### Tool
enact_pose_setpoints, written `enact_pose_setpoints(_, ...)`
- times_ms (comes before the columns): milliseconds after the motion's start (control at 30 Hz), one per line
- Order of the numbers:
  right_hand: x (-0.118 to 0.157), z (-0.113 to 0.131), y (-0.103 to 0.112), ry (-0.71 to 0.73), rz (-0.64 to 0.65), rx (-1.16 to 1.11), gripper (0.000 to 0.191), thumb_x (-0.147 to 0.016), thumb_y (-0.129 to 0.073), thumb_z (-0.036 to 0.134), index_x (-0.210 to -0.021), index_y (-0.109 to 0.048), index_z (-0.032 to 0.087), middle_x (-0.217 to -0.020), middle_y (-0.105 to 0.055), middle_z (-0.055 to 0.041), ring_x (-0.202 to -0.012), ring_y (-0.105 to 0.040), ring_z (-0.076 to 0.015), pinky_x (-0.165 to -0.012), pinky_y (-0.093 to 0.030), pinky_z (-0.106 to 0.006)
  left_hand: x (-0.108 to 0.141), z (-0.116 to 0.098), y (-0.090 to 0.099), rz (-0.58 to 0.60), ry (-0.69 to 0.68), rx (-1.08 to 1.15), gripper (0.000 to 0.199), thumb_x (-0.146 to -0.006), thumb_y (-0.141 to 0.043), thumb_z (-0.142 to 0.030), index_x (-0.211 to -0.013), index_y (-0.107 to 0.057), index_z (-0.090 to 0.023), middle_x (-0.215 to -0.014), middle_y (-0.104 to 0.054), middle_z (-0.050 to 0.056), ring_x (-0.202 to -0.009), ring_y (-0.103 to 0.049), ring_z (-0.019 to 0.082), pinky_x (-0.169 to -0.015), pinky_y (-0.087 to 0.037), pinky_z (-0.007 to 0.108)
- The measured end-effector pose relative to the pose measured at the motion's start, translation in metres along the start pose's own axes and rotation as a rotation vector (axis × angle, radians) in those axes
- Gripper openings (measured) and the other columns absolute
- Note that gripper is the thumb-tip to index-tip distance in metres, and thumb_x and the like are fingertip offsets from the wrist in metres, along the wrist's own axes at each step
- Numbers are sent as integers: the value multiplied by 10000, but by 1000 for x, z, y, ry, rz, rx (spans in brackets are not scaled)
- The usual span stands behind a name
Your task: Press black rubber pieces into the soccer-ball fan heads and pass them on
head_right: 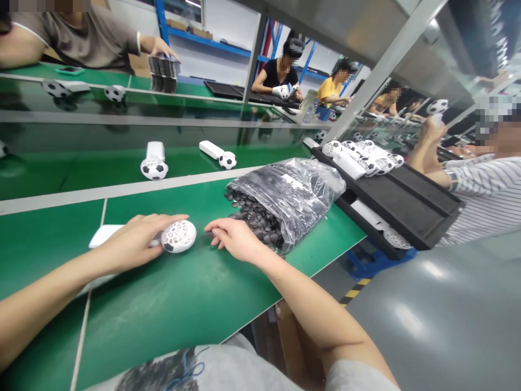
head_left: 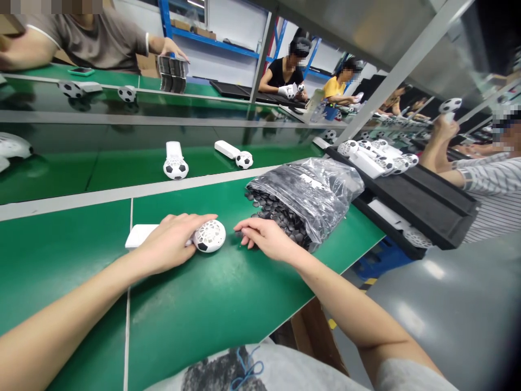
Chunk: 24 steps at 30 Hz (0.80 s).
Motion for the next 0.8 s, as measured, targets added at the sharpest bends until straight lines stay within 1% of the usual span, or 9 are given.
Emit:
enact_pose_setpoints(67,3,1,-6,0,32,-50,194,-864,-474,61,-986,-603,137,-741,-617,-10,-628,-592,-114,-590,-503,-216,0,0,0,3,12,-9,649,-694,-406,-117,-1312,-347,-305,-1189,-562,22,-1028,-515,240,-838,-373,376)
enact_pose_setpoints(100,4,3,-5,33,15,-37,180,-841,-521,59,-972,-612,141,-764,-618,-11,-637,-593,-116,-610,-504,-224,0,-1,0,7,16,-11,656,-689,-405,-112,-1314,-345,-302,-1191,-560,22,-1028,-515,240,-841,-372,378)
enact_pose_setpoints(233,7,26,6,273,-170,208,87,-779,-659,90,-809,-650,171,-797,-584,-11,-727,-571,-138,-694,-471,-250,1,-2,0,5,18,-15,654,-696,-399,-107,-1320,-336,-294,-1231,-537,21,-1073,-494,242,-874,-357,383)
enact_pose_setpoints(300,9,38,7,363,-202,290,91,-798,-644,91,-767,-636,175,-790,-577,-11,-770,-555,-148,-724,-450,-256,2,-2,0,2,17,-18,646,-705,-397,-106,-1322,-334,-287,-1244,-529,25,-1085,-489,247,-881,-353,385)
enact_pose_setpoints(367,9,44,4,403,-179,295,101,-821,-611,78,-788,-616,174,-784,-583,-4,-764,-549,-144,-719,-441,-251,2,-3,-1,8,5,-16,647,-708,-397,-99,-1322,-337,-290,-1242,-534,26,-1076,-493,251,-872,-357,386)
enact_pose_setpoints(433,10,48,1,412,-154,275,110,-839,-581,74,-879,-600,175,-807,-596,-1,-747,-549,-140,-708,-440,-247,2,-5,-1,11,-10,-5,650,-707,-394,-86,-1318,-347,-302,-1238,-540,21,-1071,-492,250,-866,-359,388)
enact_pose_setpoints(533,11,52,-6,436,-111,299,175,-863,-536,77,-996,-578,183,-869,-595,-16,-794,-548,-149,-746,-437,-261,3,-7,-1,0,-18,9,648,-706,-387,-75,-1311,-364,-306,-1226,-549,19,-1070,-483,245,-878,-351,398)
enact_pose_setpoints(700,14,57,-10,466,-76,264,91,-877,-527,101,-909,-575,172,-856,-588,-20,-797,-538,-149,-735,-429,-254,5,-7,0,-7,-9,27,653,-698,-410,-89,-1310,-364,-311,-1204,-557,24,-1070,-475,245,-904,-334,409)
enact_pose_setpoints(800,15,59,-12,470,-52,230,58,-866,-560,120,-842,-578,170,-838,-583,-15,-781,-534,-146,-734,-426,-253,6,-9,0,-2,-1,60,635,-706,-530,-227,-1314,-359,-298,-1209,-553,35,-1087,-464,264,-919,-327,416)
Point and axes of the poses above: each hand's wrist, its own x-axis away from the middle knuckle, its own y-axis out of the back of the hand, z = x × y, the point moved 8 cm from there along -x, towards the middle knuckle
